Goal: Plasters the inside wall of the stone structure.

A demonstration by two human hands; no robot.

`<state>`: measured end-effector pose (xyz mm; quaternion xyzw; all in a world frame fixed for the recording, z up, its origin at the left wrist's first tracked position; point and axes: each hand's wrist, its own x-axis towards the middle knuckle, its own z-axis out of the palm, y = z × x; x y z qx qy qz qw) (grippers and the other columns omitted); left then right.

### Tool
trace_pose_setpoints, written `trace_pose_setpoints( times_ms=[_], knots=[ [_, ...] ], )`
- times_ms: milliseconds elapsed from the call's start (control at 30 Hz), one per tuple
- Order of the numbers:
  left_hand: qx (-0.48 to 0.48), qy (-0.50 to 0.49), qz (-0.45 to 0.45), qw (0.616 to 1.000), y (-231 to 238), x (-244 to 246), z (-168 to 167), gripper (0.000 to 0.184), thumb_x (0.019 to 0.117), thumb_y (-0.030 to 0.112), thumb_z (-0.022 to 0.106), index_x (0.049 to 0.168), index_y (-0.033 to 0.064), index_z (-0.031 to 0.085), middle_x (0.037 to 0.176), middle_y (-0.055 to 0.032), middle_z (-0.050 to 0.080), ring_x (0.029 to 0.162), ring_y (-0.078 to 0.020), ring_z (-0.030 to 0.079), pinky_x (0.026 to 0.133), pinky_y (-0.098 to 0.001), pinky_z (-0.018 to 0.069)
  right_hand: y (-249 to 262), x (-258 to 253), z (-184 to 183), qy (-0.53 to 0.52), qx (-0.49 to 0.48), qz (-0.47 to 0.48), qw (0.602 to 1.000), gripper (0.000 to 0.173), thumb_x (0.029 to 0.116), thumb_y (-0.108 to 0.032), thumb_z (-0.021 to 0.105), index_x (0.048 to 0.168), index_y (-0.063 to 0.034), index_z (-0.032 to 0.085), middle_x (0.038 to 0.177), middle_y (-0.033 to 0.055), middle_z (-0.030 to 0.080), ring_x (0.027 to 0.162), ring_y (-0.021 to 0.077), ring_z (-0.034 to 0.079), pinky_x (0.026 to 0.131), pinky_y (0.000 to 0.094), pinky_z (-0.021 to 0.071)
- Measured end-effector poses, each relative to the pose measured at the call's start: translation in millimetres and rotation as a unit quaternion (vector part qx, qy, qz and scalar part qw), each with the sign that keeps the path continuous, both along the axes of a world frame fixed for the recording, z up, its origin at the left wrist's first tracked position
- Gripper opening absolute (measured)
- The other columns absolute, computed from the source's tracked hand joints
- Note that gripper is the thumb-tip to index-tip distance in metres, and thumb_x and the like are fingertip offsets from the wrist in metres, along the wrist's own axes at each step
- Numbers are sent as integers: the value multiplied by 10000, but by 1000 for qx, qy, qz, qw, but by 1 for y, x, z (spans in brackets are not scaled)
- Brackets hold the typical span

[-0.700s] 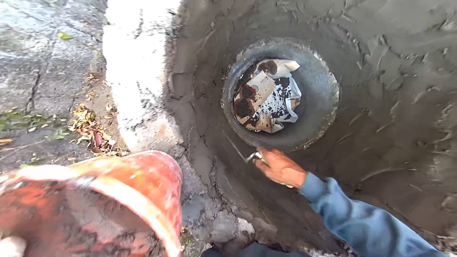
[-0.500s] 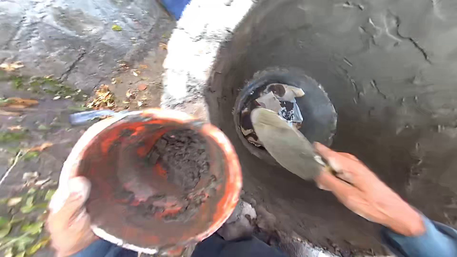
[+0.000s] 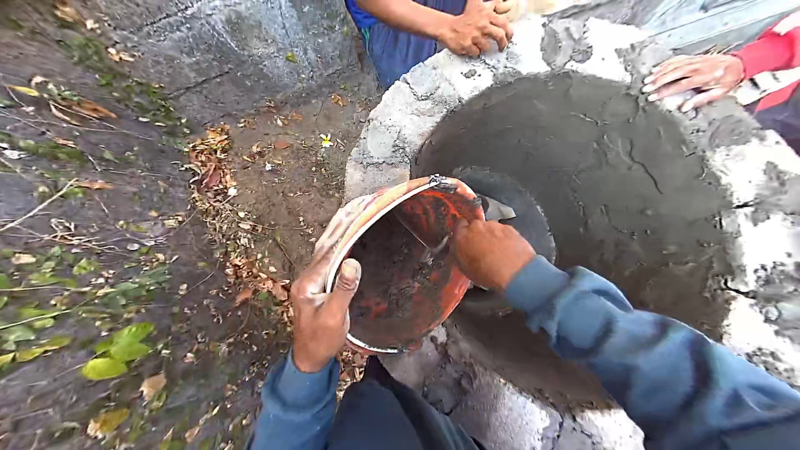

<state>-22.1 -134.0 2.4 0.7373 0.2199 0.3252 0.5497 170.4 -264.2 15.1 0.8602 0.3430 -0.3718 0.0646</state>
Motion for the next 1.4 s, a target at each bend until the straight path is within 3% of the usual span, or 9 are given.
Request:
trace_pose_setpoints(
  times_ms=[200,367,567,700,833,933,1033,1267,1400],
  knots=[
    [-30,-47,1,998,3,-10,-12,398,1025,330,569,1229,9,687,1360,-58,656,1325,-157,563,1128,-343,460,1,-30,-14,129,-48,87,987,372,1075,-198,494,1273,109,562,1229,320,620,1168,483,631,933,648,520],
    [-17,-40,-18,999,-5,3,-6,336,1017,267,577,1163,-3,717,1327,-84,675,1326,-162,566,1129,-322,460,-26,-36,10,98,-32,126,987,443,1101,-269,427,1383,64,500,1198,304,631,1138,484,641,924,622,523],
    [-29,-59,20,998,-6,-3,-11,313,1016,236,572,1151,-7,716,1332,-90,670,1321,-167,571,1124,-326,466,-37,-69,19,179,83,59,979,382,1078,-299,471,1286,-1,586,988,225,673,946,410,689,813,587,554],
    [-54,-60,35,996,0,-11,-10,258,1005,197,577,1136,29,723,1301,-35,691,1288,-118,587,1107,-301,468,-31,-58,9,83,-31,106,990,398,1092,-227,444,1347,72,503,1129,322,649,1070,509,665,869,640,538],
    [-77,-48,43,995,11,-11,-9,254,995,185,580,1161,45,711,1258,6,705,1240,-74,606,1079,-280,488,-44,-43,31,70,7,216,974,348,1094,-272,441,1270,4,561,957,258,668,920,476,690,755,613,546],
    [-74,-36,13,997,18,-9,-7,288,999,204,575,1193,37,707,1298,-23,690,1261,-105,601,1087,-299,487,-36,-42,25,11,-10,179,984,263,1071,-97,451,1248,64,562,999,300,672,953,510,689,764,637,555],
    [-64,-43,-8,997,20,-3,-7,305,1003,212,569,1190,13,704,1346,-67,666,1329,-151,562,1134,-323,453,-24,-14,17,-48,28,156,986,290,1083,-233,460,1179,2,600,912,215,682,895,424,705,751,574,557],
    [-58,-25,-38,997,28,-8,-7,293,999,263,593,1146,49,728,1306,-32,688,1283,-127,593,1102,-312,482,26,-15,10,-27,72,127,989,228,1008,-170,618,1113,17,693,992,233,702,936,444,700,764,644,563],
    [-65,-40,-35,996,32,-8,-10,322,1008,251,579,1197,25,710,1374,-76,651,1355,-199,546,1145,-368,451,28,-41,7,37,33,218,975,241,1052,-66,499,1236,50,605,1088,267,676,1033,461,681,834,617,555]
  ],
)
